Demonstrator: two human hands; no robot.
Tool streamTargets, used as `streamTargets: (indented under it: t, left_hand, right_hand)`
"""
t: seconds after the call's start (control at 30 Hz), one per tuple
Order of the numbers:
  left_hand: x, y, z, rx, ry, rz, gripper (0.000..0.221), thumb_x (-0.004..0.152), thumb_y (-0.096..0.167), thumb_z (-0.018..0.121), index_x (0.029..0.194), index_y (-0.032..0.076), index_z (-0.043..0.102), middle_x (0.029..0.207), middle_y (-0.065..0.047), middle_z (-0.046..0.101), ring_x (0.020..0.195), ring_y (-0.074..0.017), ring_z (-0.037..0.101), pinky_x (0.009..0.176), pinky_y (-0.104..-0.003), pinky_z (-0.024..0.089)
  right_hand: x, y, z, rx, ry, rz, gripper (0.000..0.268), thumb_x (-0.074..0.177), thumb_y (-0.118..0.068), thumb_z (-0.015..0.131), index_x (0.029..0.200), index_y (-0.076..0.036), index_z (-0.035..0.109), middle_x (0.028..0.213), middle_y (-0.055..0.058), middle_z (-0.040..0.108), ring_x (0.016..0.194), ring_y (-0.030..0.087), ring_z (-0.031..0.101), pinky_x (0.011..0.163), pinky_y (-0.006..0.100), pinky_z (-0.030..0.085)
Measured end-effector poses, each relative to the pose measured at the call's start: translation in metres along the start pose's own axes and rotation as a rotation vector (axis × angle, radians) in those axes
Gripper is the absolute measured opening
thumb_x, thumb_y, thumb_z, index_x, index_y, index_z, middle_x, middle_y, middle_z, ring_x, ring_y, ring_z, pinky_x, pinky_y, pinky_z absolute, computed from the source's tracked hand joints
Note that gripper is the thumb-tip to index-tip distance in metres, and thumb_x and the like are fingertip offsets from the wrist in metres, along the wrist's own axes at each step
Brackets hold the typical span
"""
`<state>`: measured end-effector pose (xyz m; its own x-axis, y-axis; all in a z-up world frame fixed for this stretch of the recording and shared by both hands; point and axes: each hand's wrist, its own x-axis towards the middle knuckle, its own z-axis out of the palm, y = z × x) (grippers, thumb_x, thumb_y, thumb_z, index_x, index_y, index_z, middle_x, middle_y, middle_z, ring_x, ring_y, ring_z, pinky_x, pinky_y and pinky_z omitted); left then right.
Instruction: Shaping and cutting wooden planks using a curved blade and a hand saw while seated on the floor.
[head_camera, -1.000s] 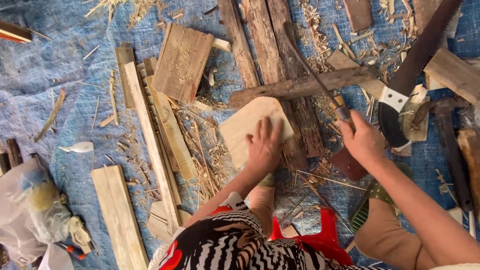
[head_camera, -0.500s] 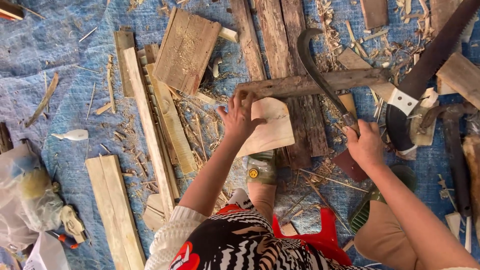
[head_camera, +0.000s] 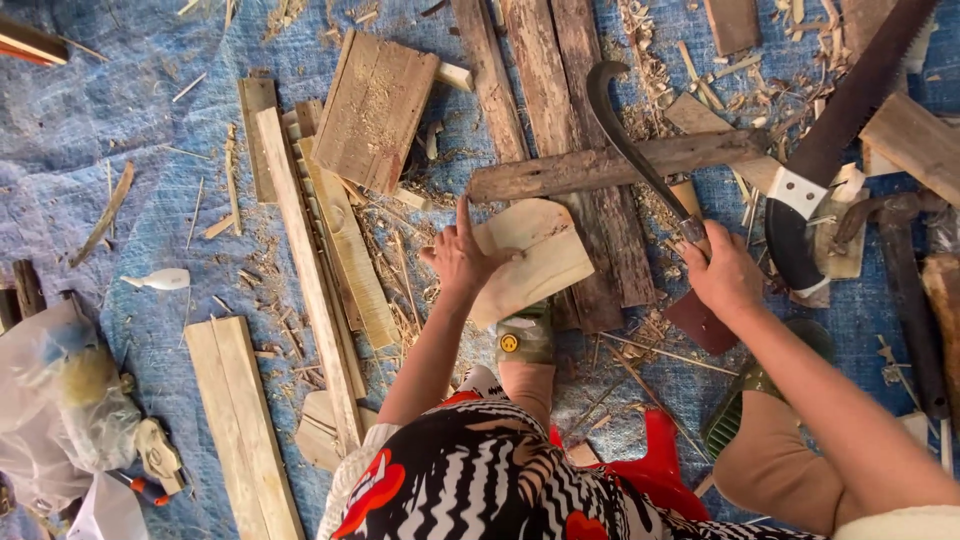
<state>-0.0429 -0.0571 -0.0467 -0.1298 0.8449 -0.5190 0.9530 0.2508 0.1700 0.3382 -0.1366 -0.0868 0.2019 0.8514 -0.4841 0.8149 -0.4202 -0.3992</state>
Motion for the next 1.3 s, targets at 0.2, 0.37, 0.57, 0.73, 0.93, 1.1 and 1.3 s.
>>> streamTargets:
  t: [0.2, 0.37, 0.57, 0.73, 0.93, 1.1, 1.3]
  left_hand:
    - [-0.002, -0.035, -0.035, -0.160, -0.293, 0.187, 0.067, 0.068, 0.063, 0.082, 0.110, 0.011, 0.075, 0.090, -0.011, 0.076, 0.084, -0.0270, 0.072, 0.073, -0.038, 0.058]
    - [-0.025, 0.010, -0.129, -0.138, -0.266, 0.329, 0.023, 0.091, 0.032, 0.078, 0.098, 0.011, 0.076, 0.084, -0.006, 0.077, 0.063, -0.0128, 0.072, 0.053, -0.022, 0.063]
    - [0.002, 0.047, -0.170, 0.046, 0.371, 0.719, 0.028, 0.090, 0.033, 0.082, 0.088, 0.006, 0.075, 0.080, -0.008, 0.068, 0.051, -0.0150, 0.062, 0.043, -0.027, 0.059]
    - [0.024, 0.059, -0.131, 0.126, 0.391, 0.769, 0.029, 0.092, 0.036, 0.077, 0.084, 0.008, 0.075, 0.069, -0.001, 0.066, 0.066, -0.0147, 0.055, 0.053, -0.025, 0.052]
    - [0.031, 0.051, -0.083, 0.167, 0.355, 0.684, 0.033, 0.090, 0.037, 0.079, 0.084, 0.006, 0.069, 0.075, -0.004, 0.058, 0.061, -0.0147, 0.051, 0.048, -0.028, 0.050]
    - [0.022, 0.110, -0.093, 0.207, 0.192, 0.476, 0.040, 0.094, 0.039, 0.070, 0.121, 0.011, 0.065, 0.096, -0.009, 0.070, 0.063, -0.0191, 0.065, 0.052, -0.030, 0.056]
    - [0.032, 0.121, -0.080, 0.298, 0.092, 0.360, 0.031, 0.095, 0.042, 0.066, 0.108, 0.014, 0.062, 0.088, -0.007, 0.066, 0.067, -0.0272, 0.070, 0.056, -0.039, 0.060]
  right_hand:
    - [0.024, -0.050, -0.086, 0.160, -0.091, -0.132, 0.037, 0.101, -0.037, 0.060, 0.125, -0.009, 0.061, 0.097, 0.015, 0.062, 0.085, 0.035, 0.059, 0.069, 0.048, 0.047]
    - [0.063, -0.120, -0.212, -0.008, 0.008, -0.290, 0.023, 0.107, -0.027, 0.064, 0.111, -0.005, 0.059, 0.081, 0.009, 0.055, 0.059, 0.024, 0.051, 0.050, 0.039, 0.043]
    - [0.051, -0.158, -0.293, -0.088, 0.195, -0.722, 0.033, 0.107, -0.002, 0.063, 0.139, 0.005, 0.058, 0.097, 0.024, 0.064, 0.054, 0.031, 0.055, 0.043, 0.040, 0.047]
    - [0.034, -0.144, -0.306, -0.121, 0.402, -1.057, 0.007, 0.120, -0.010, 0.070, 0.121, -0.003, 0.072, 0.082, 0.009, 0.062, 0.051, 0.022, 0.044, 0.054, 0.036, 0.033]
    - [-0.011, -0.110, -0.209, 0.464, -0.035, -0.768, 0.037, 0.097, -0.004, 0.058, 0.134, -0.001, 0.054, 0.071, 0.011, 0.063, 0.043, 0.014, 0.050, 0.030, 0.026, 0.038]
    - [-0.031, -0.081, -0.139, 0.487, 0.004, -0.559, 0.043, 0.096, -0.014, 0.060, 0.137, 0.000, 0.058, 0.091, 0.019, 0.075, 0.057, 0.024, 0.067, 0.044, 0.034, 0.051]
    - [-0.047, -0.081, -0.133, 0.451, -0.091, -0.262, 0.045, 0.101, -0.030, 0.054, 0.141, -0.013, 0.059, 0.103, 0.025, 0.072, 0.083, 0.039, 0.067, 0.070, 0.050, 0.053]
